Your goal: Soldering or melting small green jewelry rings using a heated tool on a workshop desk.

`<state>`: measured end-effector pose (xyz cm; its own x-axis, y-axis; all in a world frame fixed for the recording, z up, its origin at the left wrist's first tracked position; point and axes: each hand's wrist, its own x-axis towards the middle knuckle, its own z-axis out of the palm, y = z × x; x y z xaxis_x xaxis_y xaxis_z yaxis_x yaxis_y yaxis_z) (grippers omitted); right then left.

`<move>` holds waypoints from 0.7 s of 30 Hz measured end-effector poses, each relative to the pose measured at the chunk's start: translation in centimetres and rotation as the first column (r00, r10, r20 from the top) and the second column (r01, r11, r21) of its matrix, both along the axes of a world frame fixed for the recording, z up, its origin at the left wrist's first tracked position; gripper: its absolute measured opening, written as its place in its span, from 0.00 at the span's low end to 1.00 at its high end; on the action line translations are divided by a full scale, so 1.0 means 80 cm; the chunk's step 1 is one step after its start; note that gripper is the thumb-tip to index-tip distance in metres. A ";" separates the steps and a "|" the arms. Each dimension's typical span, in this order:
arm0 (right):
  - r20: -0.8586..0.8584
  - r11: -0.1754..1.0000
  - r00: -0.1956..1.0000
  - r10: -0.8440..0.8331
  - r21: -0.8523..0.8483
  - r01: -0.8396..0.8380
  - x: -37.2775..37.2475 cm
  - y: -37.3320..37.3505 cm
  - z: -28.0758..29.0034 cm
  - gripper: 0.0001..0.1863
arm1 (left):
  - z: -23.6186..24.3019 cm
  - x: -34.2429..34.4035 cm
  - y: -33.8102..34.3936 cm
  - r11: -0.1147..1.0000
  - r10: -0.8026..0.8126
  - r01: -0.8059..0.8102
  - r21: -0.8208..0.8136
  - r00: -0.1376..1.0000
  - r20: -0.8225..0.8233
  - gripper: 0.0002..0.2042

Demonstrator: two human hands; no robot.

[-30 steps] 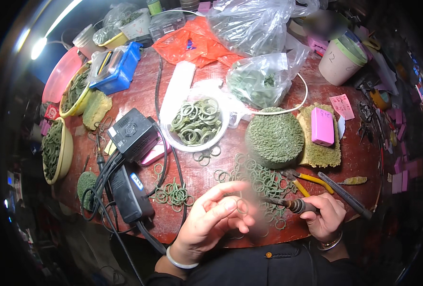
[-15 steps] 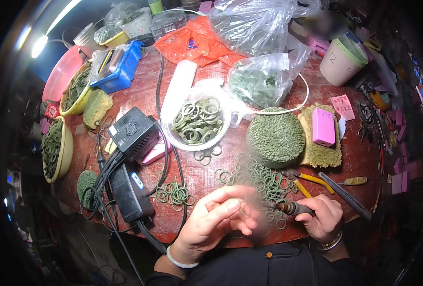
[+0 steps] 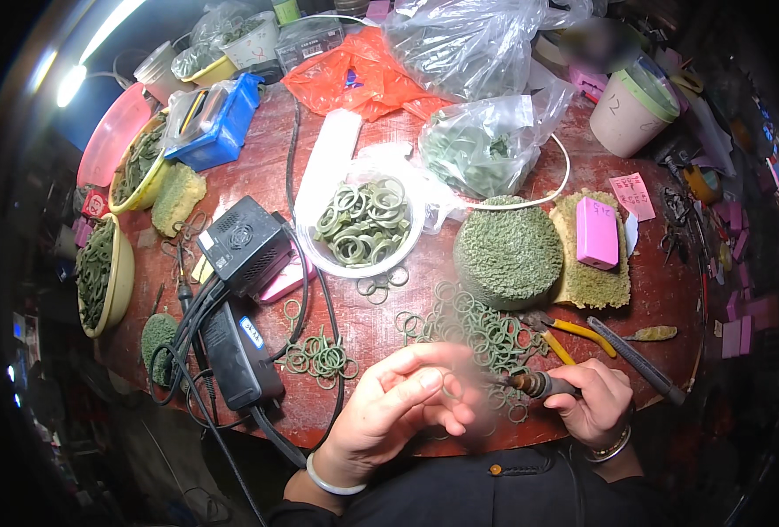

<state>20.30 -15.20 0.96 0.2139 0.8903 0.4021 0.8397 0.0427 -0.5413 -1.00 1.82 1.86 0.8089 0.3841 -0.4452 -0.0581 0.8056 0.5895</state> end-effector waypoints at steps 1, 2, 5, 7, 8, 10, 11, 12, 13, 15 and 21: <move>-0.002 1.000 1.000 -0.002 0.004 0.002 0.000 0.000 0.000 0.19 | 0.000 0.000 0.000 1.000 0.000 0.000 0.006 1.000 -0.003 0.24; -0.003 1.000 1.000 -0.005 0.008 0.005 0.000 0.000 0.000 0.19 | 0.000 0.000 0.000 1.000 0.000 0.000 0.005 1.000 -0.003 0.24; -0.005 1.000 1.000 -0.003 0.002 0.003 0.000 -0.002 0.000 0.19 | 0.001 0.001 0.000 1.000 0.000 0.000 0.007 1.000 -0.005 0.25; -0.004 1.000 1.000 -0.002 0.004 0.003 0.001 -0.002 -0.001 0.19 | 0.002 0.001 -0.001 1.000 -0.001 0.002 0.010 1.000 -0.008 0.24; -0.002 1.000 1.000 -0.001 0.005 0.001 0.001 -0.002 -0.001 0.19 | 0.002 0.001 -0.001 1.000 -0.001 0.001 0.010 1.000 -0.009 0.24; -0.002 1.000 1.000 -0.002 0.002 0.002 0.000 -0.002 -0.001 0.19 | 0.002 0.000 -0.001 1.000 0.003 -0.003 0.007 1.000 -0.008 0.24; 0.000 1.000 1.000 -0.003 0.000 0.003 0.000 -0.001 0.000 0.19 | 0.001 0.000 -0.001 1.000 0.003 -0.003 0.007 1.000 -0.007 0.24; 0.000 1.000 1.000 -0.003 -0.001 0.003 0.000 -0.001 -0.001 0.19 | 0.001 0.000 -0.001 1.000 0.004 -0.004 0.008 1.000 -0.005 0.24; 0.004 1.000 1.000 -0.007 -0.002 0.007 0.000 -0.002 -0.002 0.19 | 0.000 -0.001 0.000 1.000 0.005 -0.005 0.009 1.000 -0.002 0.24; 0.006 1.000 1.000 -0.013 0.000 0.013 0.001 -0.003 -0.001 0.19 | 0.002 0.001 -0.001 1.000 0.003 -0.003 0.010 1.000 -0.003 0.24; 0.007 1.000 1.000 -0.006 -0.007 0.006 0.002 -0.001 -0.001 0.19 | 0.002 0.001 0.001 1.000 -0.002 0.002 0.001 1.000 0.007 0.24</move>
